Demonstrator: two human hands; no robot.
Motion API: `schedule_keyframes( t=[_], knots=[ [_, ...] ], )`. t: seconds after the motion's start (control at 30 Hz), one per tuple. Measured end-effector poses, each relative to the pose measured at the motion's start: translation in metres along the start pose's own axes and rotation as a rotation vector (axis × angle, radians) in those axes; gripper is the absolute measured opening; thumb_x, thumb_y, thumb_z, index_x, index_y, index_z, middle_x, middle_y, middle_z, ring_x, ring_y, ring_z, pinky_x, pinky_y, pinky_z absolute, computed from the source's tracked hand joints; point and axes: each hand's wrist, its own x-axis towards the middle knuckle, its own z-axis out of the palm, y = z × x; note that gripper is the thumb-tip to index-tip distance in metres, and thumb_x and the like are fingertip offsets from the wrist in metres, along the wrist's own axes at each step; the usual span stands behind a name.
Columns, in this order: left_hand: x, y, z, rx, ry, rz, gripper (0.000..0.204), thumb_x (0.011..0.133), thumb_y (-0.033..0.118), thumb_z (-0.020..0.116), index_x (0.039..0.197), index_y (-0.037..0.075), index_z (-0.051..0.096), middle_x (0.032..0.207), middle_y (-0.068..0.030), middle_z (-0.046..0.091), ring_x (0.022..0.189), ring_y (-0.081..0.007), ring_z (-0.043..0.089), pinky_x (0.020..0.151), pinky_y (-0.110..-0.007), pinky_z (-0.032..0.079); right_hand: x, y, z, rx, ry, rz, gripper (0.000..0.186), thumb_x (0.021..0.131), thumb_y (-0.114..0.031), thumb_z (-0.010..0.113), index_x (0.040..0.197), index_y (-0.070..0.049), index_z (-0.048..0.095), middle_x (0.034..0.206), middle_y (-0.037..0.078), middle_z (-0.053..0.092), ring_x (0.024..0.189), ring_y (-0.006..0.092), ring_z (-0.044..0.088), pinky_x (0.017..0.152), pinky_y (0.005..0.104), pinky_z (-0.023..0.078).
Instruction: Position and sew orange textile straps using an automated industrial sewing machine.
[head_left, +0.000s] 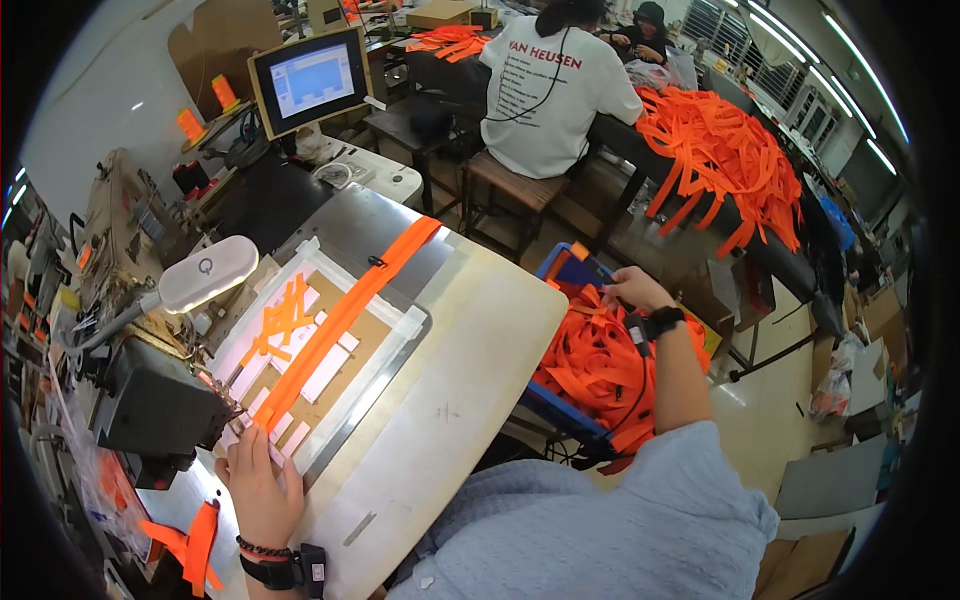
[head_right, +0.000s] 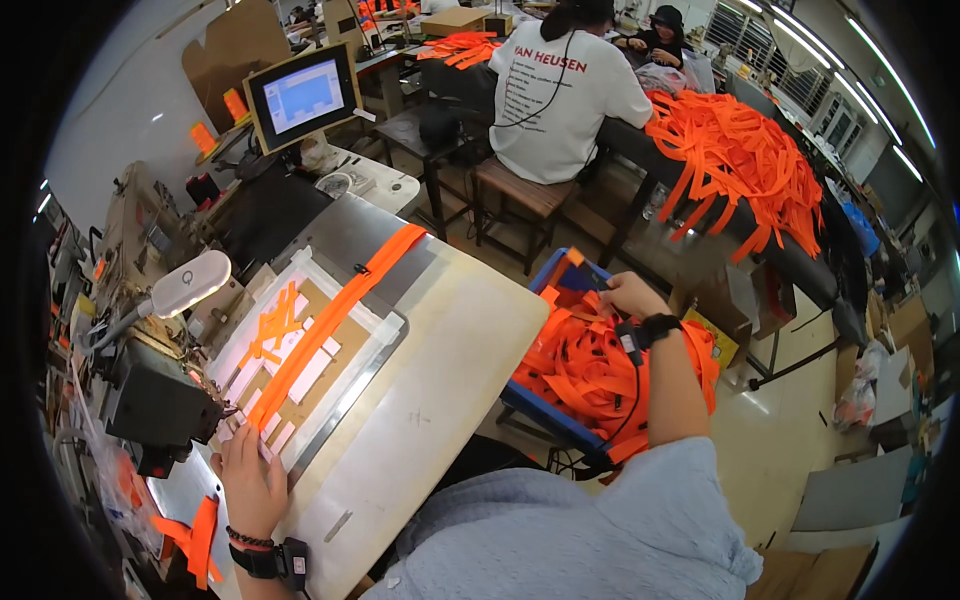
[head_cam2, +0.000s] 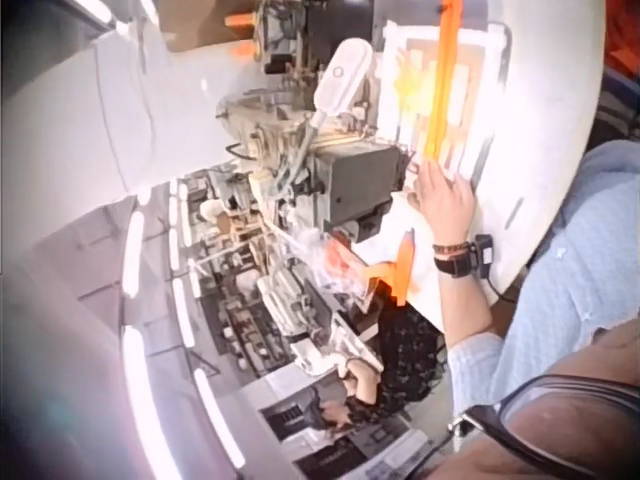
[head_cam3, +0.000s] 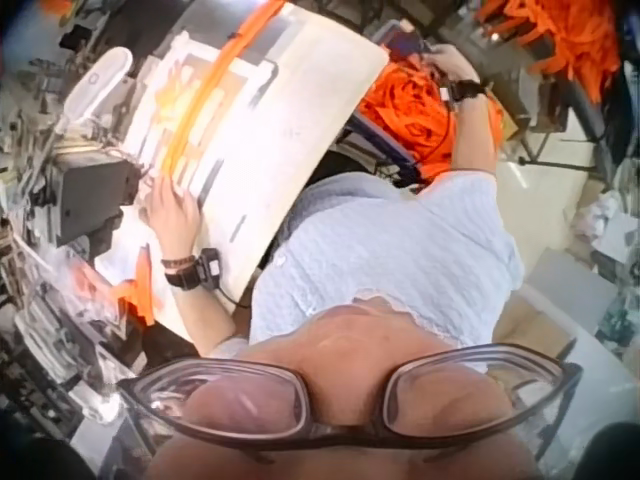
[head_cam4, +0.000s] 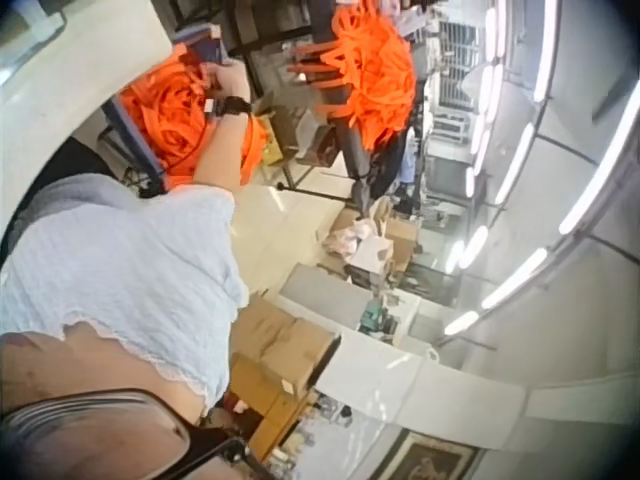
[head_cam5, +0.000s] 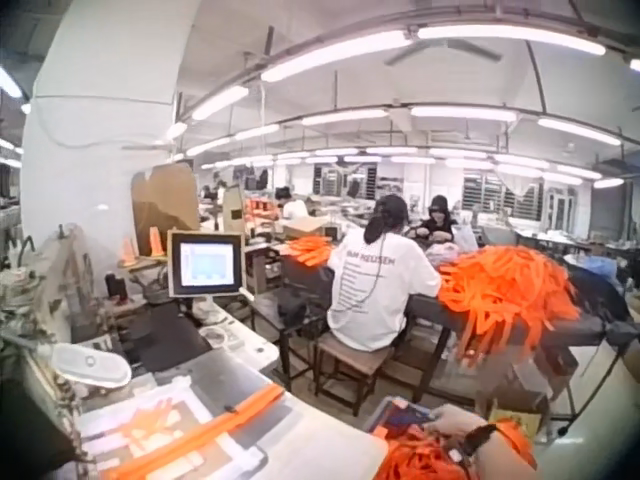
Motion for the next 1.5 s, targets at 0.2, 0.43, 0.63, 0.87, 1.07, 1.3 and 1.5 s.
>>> schedule_keyframes(
  t=[0.2,0.43,0.63,0.87,1.07,1.3,1.5],
  knots=[
    [0.004,0.003,0.0,-0.04,0.042,-0.002,0.052,0.078,0.016,0.064,0.124,-0.005,0.052,0.13,-0.0167,0.053,0.111,-0.0334,0.051,0.095,-0.053,0.034,-0.096,-0.141,0.016,0.581,-0.268,-0.377,0.037,0.102,-0.009,0.048,0.138,0.001,0.048,0.079,0.001,0.059,0.07,0.0087,0.054,0.069,0.0225,0.046],
    [0.003,-0.001,0.001,-0.076,0.113,-0.002,0.048,0.08,0.017,0.063,0.122,-0.003,0.055,0.124,-0.0181,0.058,0.11,-0.033,0.056,0.095,-0.052,0.037,-0.088,-0.25,0.112,-0.114,-0.728,-0.818,0.028,0.102,-0.025,0.053,0.107,0.0,0.064,0.077,-0.008,0.047,0.069,0.0041,0.04,0.062,0.0215,0.035],
    [0.001,0.001,-0.001,-0.073,0.084,-0.052,0.046,0.082,0.021,0.063,0.119,-0.004,0.056,0.124,-0.0173,0.058,0.115,-0.0301,0.055,0.097,-0.051,0.037,-0.089,-0.329,0.223,-0.499,-1.024,-1.074,0.029,0.091,-0.015,0.066,0.117,-0.002,0.063,0.09,0.009,0.067,0.083,0.0186,0.066,0.077,0.0294,0.052],
    [0.0,0.001,0.0,-0.09,0.093,-0.041,0.034,0.079,0.018,0.064,0.105,-0.005,0.06,0.122,-0.0161,0.058,0.113,-0.0281,0.055,0.094,-0.049,0.039,-0.127,-0.359,0.314,-0.757,-0.941,-1.16,0.027,0.089,-0.02,0.07,0.111,-0.005,0.063,0.09,0.01,0.065,0.081,0.0238,0.065,0.076,0.0321,0.052],
    [0.001,0.002,0.002,-0.088,0.169,-0.026,0.03,0.079,0.019,0.063,0.098,-0.004,0.062,0.108,-0.0141,0.059,0.106,-0.0282,0.054,0.092,-0.05,0.039,-0.098,-0.346,0.332,-0.4,-0.878,-1.094,0.021,0.088,-0.018,0.07,0.102,-0.003,0.066,0.084,0.011,0.067,0.075,0.0218,0.062,0.072,0.0331,0.051],
    [-0.002,0.001,0.001,-0.125,0.163,-0.11,0.041,0.077,0.019,0.065,0.112,-0.001,0.058,0.12,-0.0164,0.054,0.11,-0.0305,0.052,0.091,-0.047,0.039,-0.1,-0.349,0.347,-0.369,-0.795,-1.043,0.023,0.088,-0.022,0.07,0.094,-0.001,0.065,0.071,0.01,0.065,0.061,0.0222,0.06,0.062,0.0361,0.05],
    [0.0,0.001,-0.003,-0.133,0.125,-0.132,0.045,0.078,0.02,0.065,0.119,0.002,0.058,0.114,-0.0145,0.053,0.108,-0.0307,0.051,0.091,-0.047,0.038,-0.091,-0.339,0.357,-0.357,-0.772,-1.026,0.025,0.087,-0.024,0.069,0.093,-0.001,0.064,0.068,0.014,0.063,0.067,0.0285,0.065,0.066,0.038,0.051]
  ],
)
